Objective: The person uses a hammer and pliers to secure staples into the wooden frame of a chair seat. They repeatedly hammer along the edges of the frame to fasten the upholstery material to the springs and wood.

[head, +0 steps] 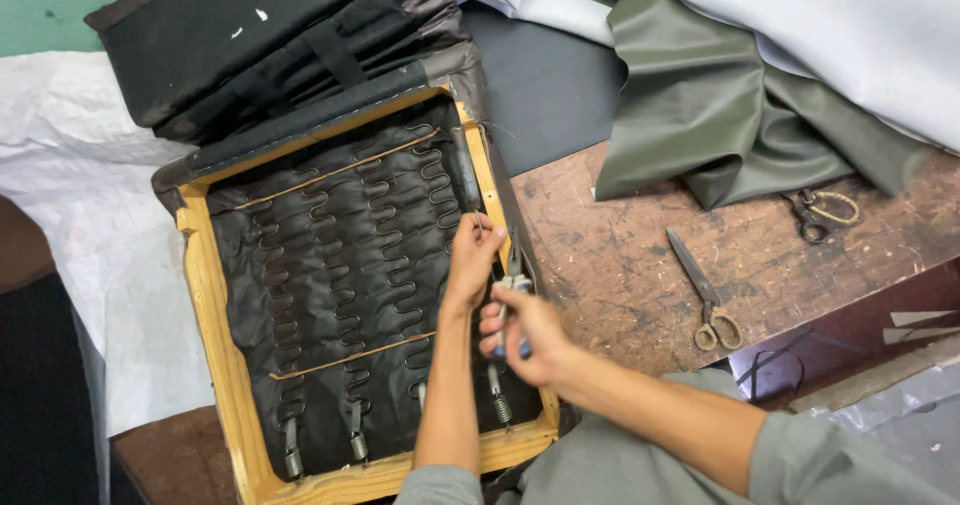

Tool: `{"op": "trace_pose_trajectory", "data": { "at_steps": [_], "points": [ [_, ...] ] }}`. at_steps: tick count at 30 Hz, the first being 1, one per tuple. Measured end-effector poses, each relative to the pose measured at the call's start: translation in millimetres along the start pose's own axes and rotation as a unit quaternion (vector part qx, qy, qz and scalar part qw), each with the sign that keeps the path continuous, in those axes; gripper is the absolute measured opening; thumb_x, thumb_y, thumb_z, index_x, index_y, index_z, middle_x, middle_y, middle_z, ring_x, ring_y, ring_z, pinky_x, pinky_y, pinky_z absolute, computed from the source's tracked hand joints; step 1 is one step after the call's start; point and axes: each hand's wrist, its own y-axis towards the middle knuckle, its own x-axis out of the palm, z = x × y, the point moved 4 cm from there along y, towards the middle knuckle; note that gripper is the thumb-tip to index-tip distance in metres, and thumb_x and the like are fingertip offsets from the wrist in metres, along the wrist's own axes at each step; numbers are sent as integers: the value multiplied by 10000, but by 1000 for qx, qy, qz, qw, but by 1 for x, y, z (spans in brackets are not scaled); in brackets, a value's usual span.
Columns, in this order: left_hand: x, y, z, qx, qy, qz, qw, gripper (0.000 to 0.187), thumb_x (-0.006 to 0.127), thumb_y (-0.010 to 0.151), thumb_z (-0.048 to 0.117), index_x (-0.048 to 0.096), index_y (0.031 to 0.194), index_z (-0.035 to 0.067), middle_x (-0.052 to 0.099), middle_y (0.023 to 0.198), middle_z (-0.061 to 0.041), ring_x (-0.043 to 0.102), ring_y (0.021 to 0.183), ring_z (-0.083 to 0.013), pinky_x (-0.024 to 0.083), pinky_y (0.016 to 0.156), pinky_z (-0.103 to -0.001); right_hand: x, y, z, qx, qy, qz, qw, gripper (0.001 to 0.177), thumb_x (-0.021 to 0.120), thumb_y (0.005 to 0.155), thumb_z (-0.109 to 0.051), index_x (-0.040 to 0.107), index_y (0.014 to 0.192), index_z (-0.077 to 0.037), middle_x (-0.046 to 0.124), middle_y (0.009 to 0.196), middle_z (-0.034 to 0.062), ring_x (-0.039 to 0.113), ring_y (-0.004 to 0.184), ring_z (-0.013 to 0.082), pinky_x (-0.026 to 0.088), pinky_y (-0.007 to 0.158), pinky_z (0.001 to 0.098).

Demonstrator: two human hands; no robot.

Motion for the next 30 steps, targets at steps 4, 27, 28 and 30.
{"op": "trace_pose_trajectory", "data": {
  "at_steps": [4,27,28,30],
  "points": [
    [-9,2,-3,-77,-90,-37,992,216,695,945,69,503,1037,103,529,779,16,463,625,-72,374,544,-221,-6,32,33,-89,14,-21,996,202,584,1012,-290,512,897,-141,484,718,-16,472,594,110,392,521,291],
    [10,-24,31,-41,-119,-3,992,178,661,984,131,486,989,101,470,777,52,435,640,-31,351,525,-207,-37,-122,-116,-271,-161,30,949,83,594,965,-185,579,995,-110,580,812,27,589,727,158,523,628,315],
    [12,-18,31,-40,-130,4,991,173,640,1023,174,489,989,95,445,756,61,405,617,-19,331,510,-199,-52,-127,-128,-255,-199,103,940,110,570,953,-157,588,1037,-88,623,862,62,645,780,194,558,666,345],
    [18,-12,38,-20,-117,31,992,219,594,1089,246,499,982,79,403,716,76,361,573,-7,293,477,-191,-78,-132,-143,-230,-295,176,910,194,585,925,-151,630,1101,-83,651,889,79,672,791,213,563,677,352]
  ]
}}
